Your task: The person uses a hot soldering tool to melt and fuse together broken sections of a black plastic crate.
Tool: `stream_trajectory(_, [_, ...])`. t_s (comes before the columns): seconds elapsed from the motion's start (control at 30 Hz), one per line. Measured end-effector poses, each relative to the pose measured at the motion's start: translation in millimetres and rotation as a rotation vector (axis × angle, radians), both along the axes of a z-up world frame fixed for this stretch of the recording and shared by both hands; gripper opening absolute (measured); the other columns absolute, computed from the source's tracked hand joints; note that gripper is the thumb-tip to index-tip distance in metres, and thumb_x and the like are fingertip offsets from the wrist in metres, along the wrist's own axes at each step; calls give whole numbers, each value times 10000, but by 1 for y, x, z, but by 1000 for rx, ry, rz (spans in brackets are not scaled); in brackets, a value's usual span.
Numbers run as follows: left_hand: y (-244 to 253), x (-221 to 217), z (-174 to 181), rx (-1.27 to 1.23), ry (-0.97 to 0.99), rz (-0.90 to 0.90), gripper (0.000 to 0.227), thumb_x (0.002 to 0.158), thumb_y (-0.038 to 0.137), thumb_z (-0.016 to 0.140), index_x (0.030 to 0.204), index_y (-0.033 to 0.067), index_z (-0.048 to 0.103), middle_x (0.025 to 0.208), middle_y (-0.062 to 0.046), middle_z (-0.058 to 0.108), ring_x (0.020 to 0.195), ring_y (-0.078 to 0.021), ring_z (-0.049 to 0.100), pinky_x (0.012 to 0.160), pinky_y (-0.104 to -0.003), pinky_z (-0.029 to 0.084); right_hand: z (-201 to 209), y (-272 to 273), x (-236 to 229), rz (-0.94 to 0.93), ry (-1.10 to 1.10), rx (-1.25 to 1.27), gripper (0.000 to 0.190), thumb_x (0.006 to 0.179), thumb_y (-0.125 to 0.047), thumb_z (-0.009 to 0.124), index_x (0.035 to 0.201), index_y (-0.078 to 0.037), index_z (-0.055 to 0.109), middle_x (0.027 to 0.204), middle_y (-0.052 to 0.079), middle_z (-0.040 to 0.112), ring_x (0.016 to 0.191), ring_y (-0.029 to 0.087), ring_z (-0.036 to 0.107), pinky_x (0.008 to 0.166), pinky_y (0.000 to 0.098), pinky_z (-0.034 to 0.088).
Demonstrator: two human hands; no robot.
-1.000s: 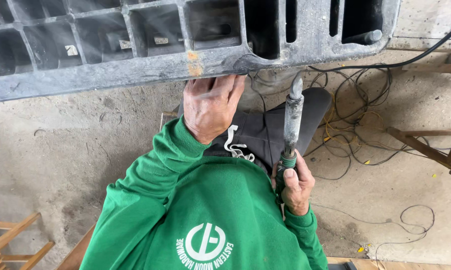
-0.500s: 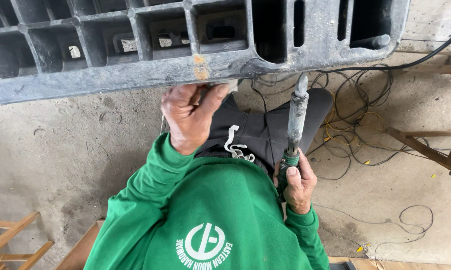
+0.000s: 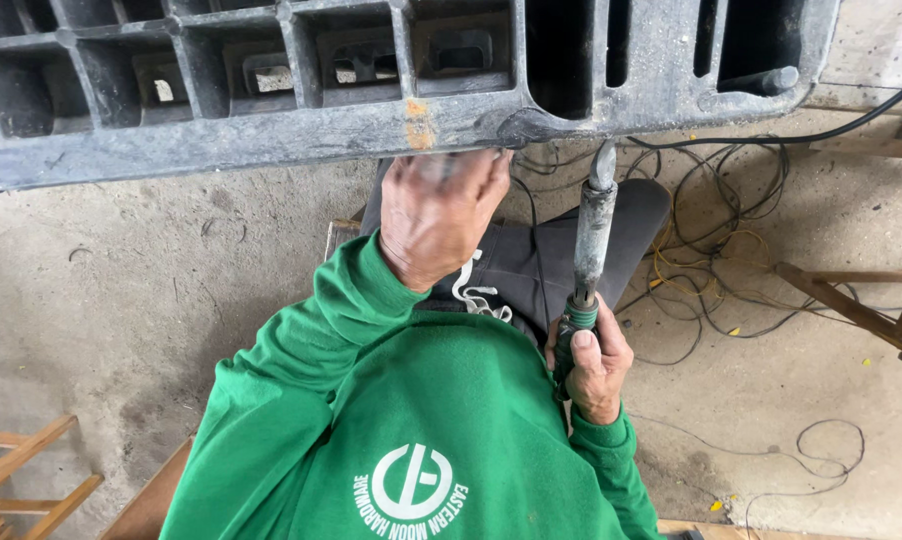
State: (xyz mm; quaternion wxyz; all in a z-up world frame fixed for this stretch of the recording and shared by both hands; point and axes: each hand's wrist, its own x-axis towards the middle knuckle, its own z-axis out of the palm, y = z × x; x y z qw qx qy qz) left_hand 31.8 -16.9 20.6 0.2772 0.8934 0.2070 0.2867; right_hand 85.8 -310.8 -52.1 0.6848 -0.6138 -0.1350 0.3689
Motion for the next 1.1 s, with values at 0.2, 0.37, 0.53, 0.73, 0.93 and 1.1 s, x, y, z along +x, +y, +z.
stream_trajectory(0.2, [-10, -22, 6, -511, -259, 132, 149, 976, 108, 782, 1027, 27, 667, 779, 1, 660, 600, -129, 558, 514, -288, 438, 2, -7, 3, -10, -12, -18, 643, 1037, -344, 605, 1491, 86, 458, 837, 118, 643, 594, 135, 575, 540, 254, 459])
stream_trajectory(0.37, [-16, -16, 12, -74, -349, 212, 253, 960, 151, 844, 1117, 48, 675, 1007, -51, 661, 849, -167, 623, 736, -325, 520, -1, -3, -1, -33, 13, -19, 625, 1034, -342, 608, 1469, 87, 478, 830, 115, 631, 583, 137, 566, 531, 255, 451])
stream_trajectory(0.53, [-10, 3, -9, 284, -23, 121, 302, 919, 218, 870, 1140, 85, 712, 1144, -57, 609, 1064, -262, 578, 899, -444, 480, 2, -4, -3, -47, 35, 3, 629, 1029, -359, 616, 1457, 84, 490, 817, 117, 637, 574, 132, 563, 528, 255, 452])
stream_trajectory(0.73, [-8, 1, -19, 454, 84, -31, 212, 1045, 219, 725, 1202, 77, 749, 1155, -53, 600, 1038, -236, 576, 853, -398, 468, 5, -3, -5, -60, 42, -31, 658, 1025, -363, 610, 1482, 86, 460, 844, 124, 632, 575, 139, 561, 530, 261, 453])
stream_trajectory(0.93, [-26, -24, -10, 353, -66, -124, 310, 1034, 209, 694, 1334, 133, 688, 1258, -45, 614, 1092, -226, 575, 873, -373, 505, 7, 0, -7, -83, 3, -25, 671, 1023, -365, 611, 1496, 82, 448, 805, 115, 644, 553, 127, 556, 518, 249, 449])
stream_trajectory(1.1, [4, -13, -28, 373, 39, -13, 307, 1048, 198, 745, 1329, 88, 683, 1245, -81, 543, 1100, -266, 569, 895, -419, 487, 2, 1, -6, -49, -30, -31, 639, 1030, -340, 613, 1484, 86, 468, 840, 103, 646, 579, 118, 568, 529, 247, 446])
